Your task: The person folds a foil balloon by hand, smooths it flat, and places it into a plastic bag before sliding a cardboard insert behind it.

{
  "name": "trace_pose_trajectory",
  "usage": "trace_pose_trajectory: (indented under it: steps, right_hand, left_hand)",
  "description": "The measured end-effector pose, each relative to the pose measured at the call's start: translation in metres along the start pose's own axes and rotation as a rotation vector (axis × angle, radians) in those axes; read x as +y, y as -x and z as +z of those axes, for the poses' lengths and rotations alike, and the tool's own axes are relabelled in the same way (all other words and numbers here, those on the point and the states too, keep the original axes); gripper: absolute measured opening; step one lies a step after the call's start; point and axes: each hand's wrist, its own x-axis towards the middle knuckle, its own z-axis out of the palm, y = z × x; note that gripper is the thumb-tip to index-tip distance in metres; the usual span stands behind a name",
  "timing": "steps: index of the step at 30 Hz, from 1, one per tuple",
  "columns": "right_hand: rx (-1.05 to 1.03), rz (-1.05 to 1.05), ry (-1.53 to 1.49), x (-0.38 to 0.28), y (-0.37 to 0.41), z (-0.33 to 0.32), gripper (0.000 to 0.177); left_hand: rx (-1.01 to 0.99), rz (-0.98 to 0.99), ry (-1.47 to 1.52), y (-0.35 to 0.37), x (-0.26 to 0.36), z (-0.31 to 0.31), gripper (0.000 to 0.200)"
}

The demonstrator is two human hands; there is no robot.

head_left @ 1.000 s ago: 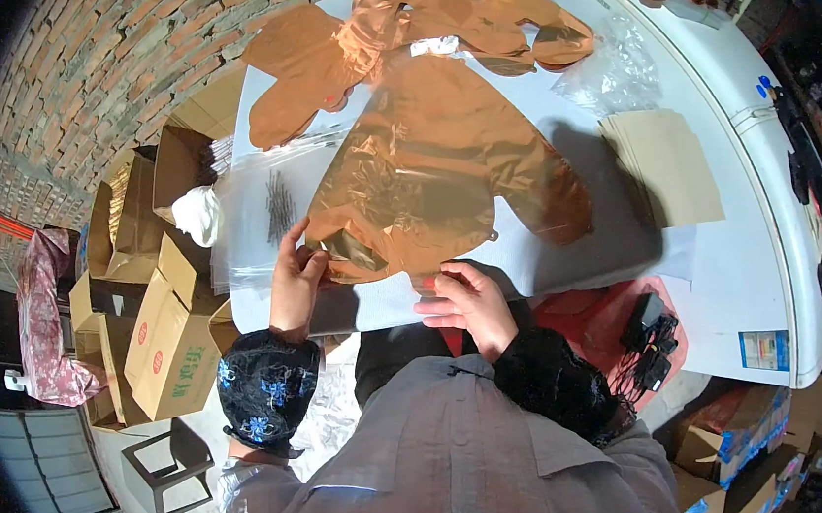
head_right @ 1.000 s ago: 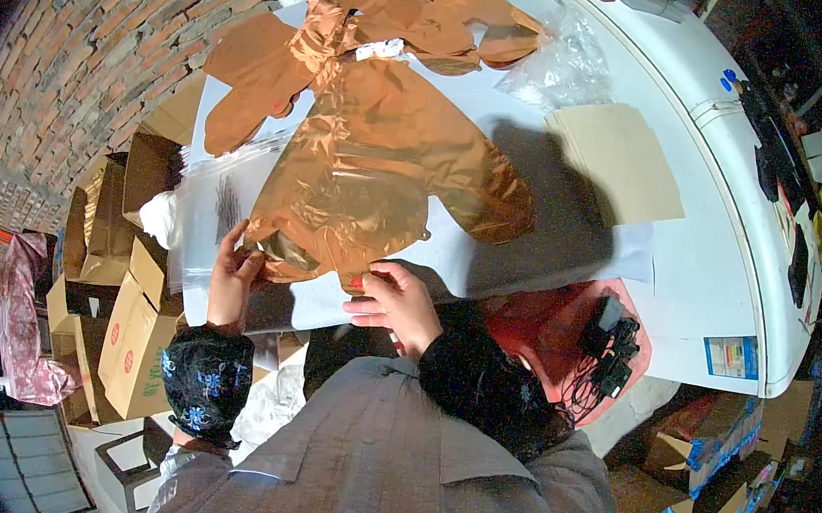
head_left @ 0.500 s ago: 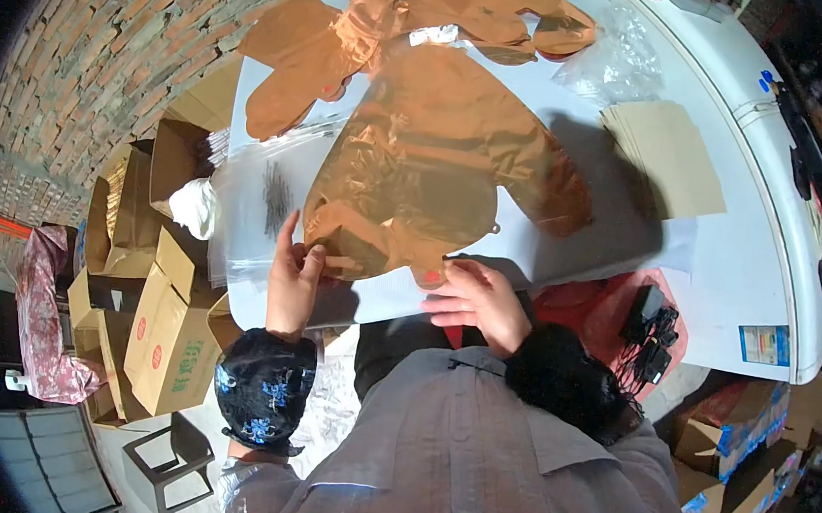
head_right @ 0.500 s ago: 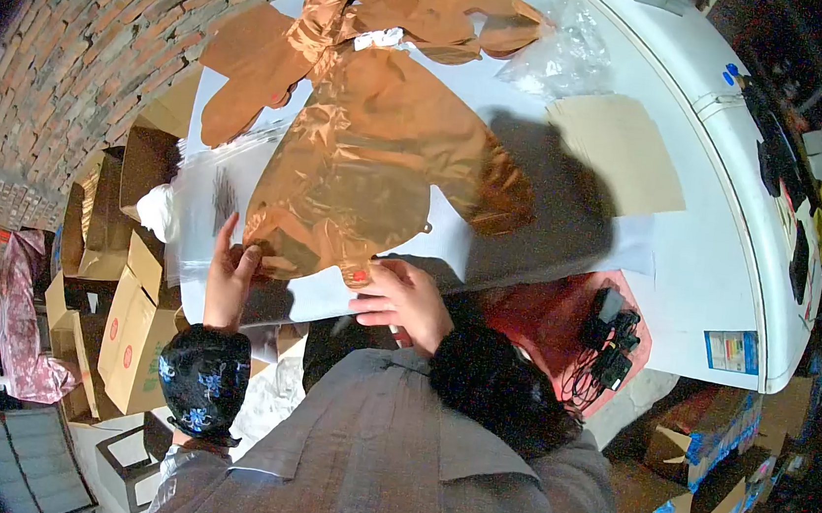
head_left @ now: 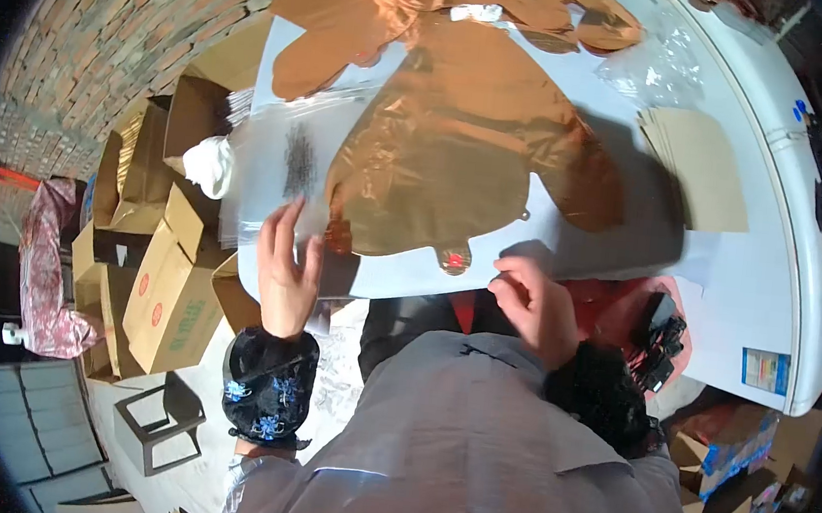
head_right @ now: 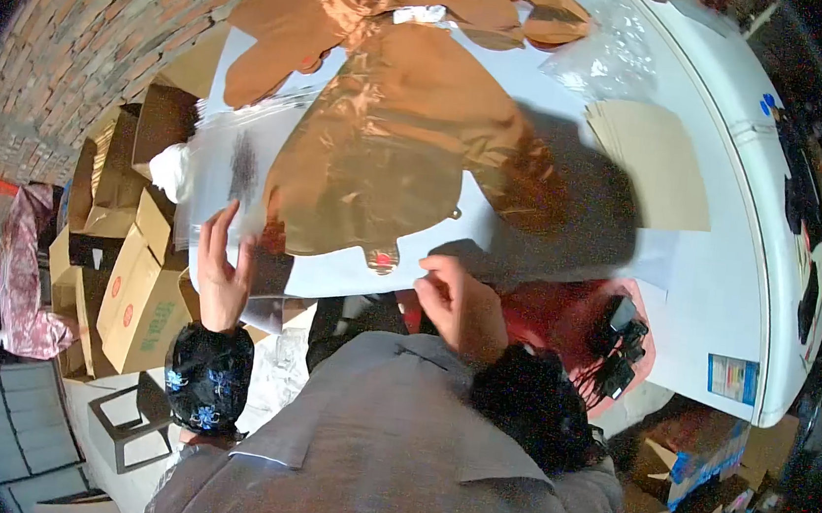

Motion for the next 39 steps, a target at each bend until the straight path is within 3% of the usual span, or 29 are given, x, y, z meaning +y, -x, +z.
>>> trace_pose_trajectory:
  steps: [4,5,9,32,36,39]
  right_hand:
    - [0.212,-0.381,0.383,0.008,-0.005,0.005,0.029]
    - [0.228,-0.398,0.398,0.012,-0.008,0.004,0.035]
    - [0.372,-0.458,0.556,0.020,-0.023,-0.005,0.049]
    - [0.384,-0.437,0.499,0.032,-0.045,-0.023,0.039]
    - [0.447,-0.539,0.588,0.017,-0.056,-0.058,0.039]
    - [0.460,-0.498,0.653,0.000,-0.082,-0.094,0.040]
  left_hand:
    - [-0.081,0.122,-0.037,0.010,0.001,0.017,0.063]
    - [-0.111,0.131,-0.025,0.010,0.001,0.020,0.075]
    - [-0.151,0.162,-0.070,0.013,0.002,0.028,0.089]
    - [-0.139,0.141,-0.019,0.020,-0.004,0.033,0.087]
    - [-0.072,0.126,-0.027,0.019,-0.004,0.023,0.081]
    - [0.037,0.111,-0.020,0.016,-0.010,0.031,0.079]
